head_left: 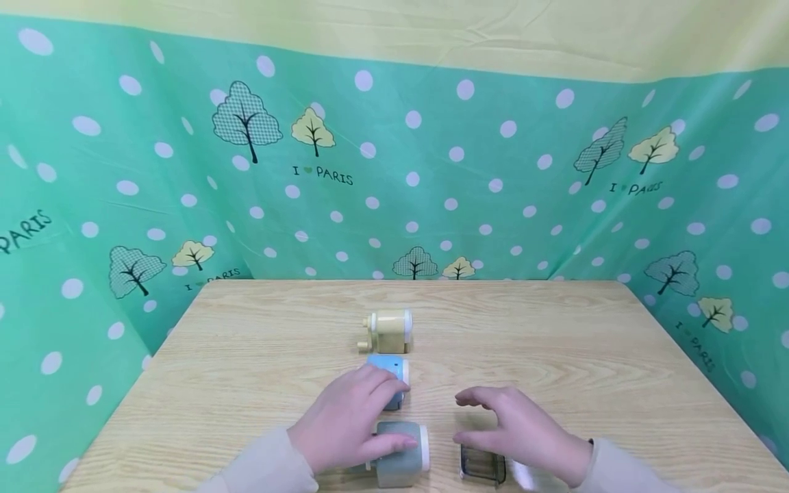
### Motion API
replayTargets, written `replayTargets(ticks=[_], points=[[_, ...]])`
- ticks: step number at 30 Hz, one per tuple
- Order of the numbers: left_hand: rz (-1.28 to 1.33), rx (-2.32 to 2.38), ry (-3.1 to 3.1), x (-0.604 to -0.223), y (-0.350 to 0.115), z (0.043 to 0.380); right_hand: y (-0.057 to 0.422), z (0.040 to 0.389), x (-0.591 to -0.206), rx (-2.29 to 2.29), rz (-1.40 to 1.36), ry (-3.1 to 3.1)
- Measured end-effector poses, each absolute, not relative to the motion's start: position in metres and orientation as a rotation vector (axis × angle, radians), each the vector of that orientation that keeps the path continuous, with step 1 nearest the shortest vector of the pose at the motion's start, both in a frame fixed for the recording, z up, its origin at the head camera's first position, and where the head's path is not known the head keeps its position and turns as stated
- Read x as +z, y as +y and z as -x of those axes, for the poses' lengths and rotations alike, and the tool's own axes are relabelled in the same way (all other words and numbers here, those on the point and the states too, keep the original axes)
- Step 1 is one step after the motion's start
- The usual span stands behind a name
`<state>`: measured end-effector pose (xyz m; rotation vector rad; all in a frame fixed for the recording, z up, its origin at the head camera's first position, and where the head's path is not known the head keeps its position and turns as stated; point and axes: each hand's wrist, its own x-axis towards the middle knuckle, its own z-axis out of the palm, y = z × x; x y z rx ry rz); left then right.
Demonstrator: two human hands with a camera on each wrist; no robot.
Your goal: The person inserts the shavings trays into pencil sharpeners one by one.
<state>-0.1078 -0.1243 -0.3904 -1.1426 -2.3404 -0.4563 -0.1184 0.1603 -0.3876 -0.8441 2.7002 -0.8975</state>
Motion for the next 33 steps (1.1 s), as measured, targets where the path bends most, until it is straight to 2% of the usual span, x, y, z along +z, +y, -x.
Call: replayTargets(ticks=[24, 33], points=[[1.100, -0.526, -2.431, -0.402, -0.120, 0.093, 0.193, 0.098, -0.416, -0.893, 0.521, 2.545], [1.123, -0.530, -2.433, -0.403, -0.115, 0.092, 0.201, 0.095, -0.422, -0.876, 0.595, 2.588]])
